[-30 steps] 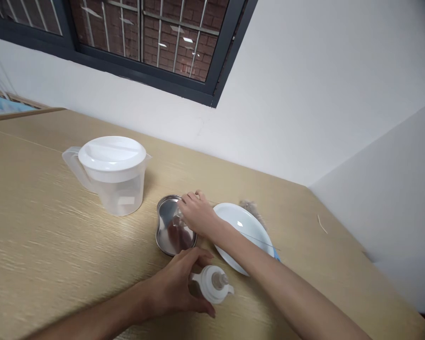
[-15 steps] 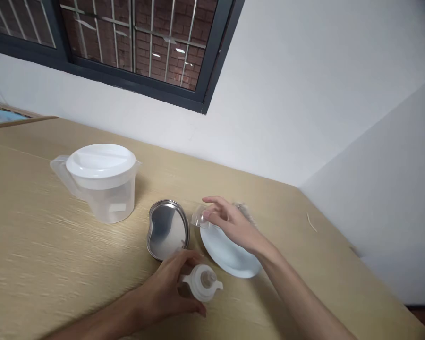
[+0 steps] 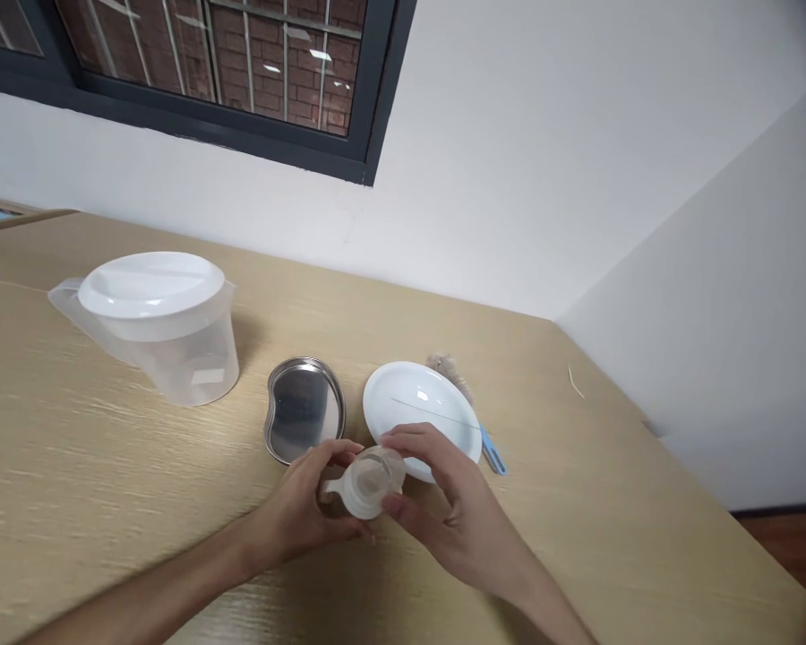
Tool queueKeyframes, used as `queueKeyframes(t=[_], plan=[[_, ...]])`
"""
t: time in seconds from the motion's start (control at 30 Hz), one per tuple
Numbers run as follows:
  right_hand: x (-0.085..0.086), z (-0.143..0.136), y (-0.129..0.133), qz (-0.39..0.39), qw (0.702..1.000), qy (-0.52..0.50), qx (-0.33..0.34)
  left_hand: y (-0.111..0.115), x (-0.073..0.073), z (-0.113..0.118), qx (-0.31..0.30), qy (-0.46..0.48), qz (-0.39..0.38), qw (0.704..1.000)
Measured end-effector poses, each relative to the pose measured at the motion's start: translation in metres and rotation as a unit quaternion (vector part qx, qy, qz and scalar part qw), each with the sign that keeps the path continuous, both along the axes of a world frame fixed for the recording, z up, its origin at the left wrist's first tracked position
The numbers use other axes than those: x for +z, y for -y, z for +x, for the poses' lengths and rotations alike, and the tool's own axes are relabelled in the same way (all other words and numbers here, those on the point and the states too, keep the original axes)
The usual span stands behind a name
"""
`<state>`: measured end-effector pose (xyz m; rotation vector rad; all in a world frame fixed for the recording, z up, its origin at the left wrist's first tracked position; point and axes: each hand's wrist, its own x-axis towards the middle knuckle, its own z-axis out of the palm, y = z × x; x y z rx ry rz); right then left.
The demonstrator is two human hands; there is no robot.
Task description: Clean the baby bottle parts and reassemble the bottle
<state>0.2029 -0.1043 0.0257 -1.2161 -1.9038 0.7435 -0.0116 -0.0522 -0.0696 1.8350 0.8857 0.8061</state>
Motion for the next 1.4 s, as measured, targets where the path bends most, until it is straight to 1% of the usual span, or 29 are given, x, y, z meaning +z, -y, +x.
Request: queueKeyframes(t=[0.13, 0.37, 0.57, 0.8, 1.0, 1.1, 1.23, 1.3, 1.37, 1.4], plan=[[-0.001, -0.007, -0.002, -0.009, 0.999, 0.039, 0.024, 0.001, 0.003, -0.002, 0.000, -0.020, 0.005, 1.000], [0.005, -0.007, 0.003, -0.002, 0.997, 0.072, 0.035, 0.003, 0.010, -0.003, -0.023, 0.017, -0.003, 1.000], [0.011, -0.009, 0.000, -0.015, 0.995, 0.092, 0.041, 0.003, 0.010, -0.003, -0.021, 0.033, -0.019, 0.999], [0.010, -0.009, -0.002, -0.009, 0.995, 0.084, 0.046, 0.001, 0.010, -0.001, -0.012, 0.033, -0.027, 0.999], [0.007, -0.009, 0.000, -0.026, 0.997, 0.065, 0.042, 0.001, 0.009, -0.001, -0.008, 0.015, -0.012, 1.000], [0.003, -0.009, 0.001, -0.019, 0.997, 0.059, 0.034, 0.000, 0.009, 0.000, -0.004, 0.009, 0.000, 1.000], [-0.010, -0.009, 0.007, 0.038, 0.997, 0.068, 0.013, 0.001, 0.012, 0.001, -0.009, 0.008, 0.004, 1.000], [-0.014, -0.005, 0.012, 0.040, 0.996, 0.084, -0.001, 0.001, 0.014, 0.001, -0.011, 0.002, 0.002, 1.000], [-0.014, 0.005, 0.017, 0.022, 0.995, 0.092, -0.035, 0.001, 0.015, -0.001, -0.008, -0.009, 0.006, 1.000], [-0.013, 0.012, 0.017, 0.016, 0.994, 0.086, -0.066, 0.000, 0.016, -0.002, -0.007, -0.018, 0.010, 1.000]])
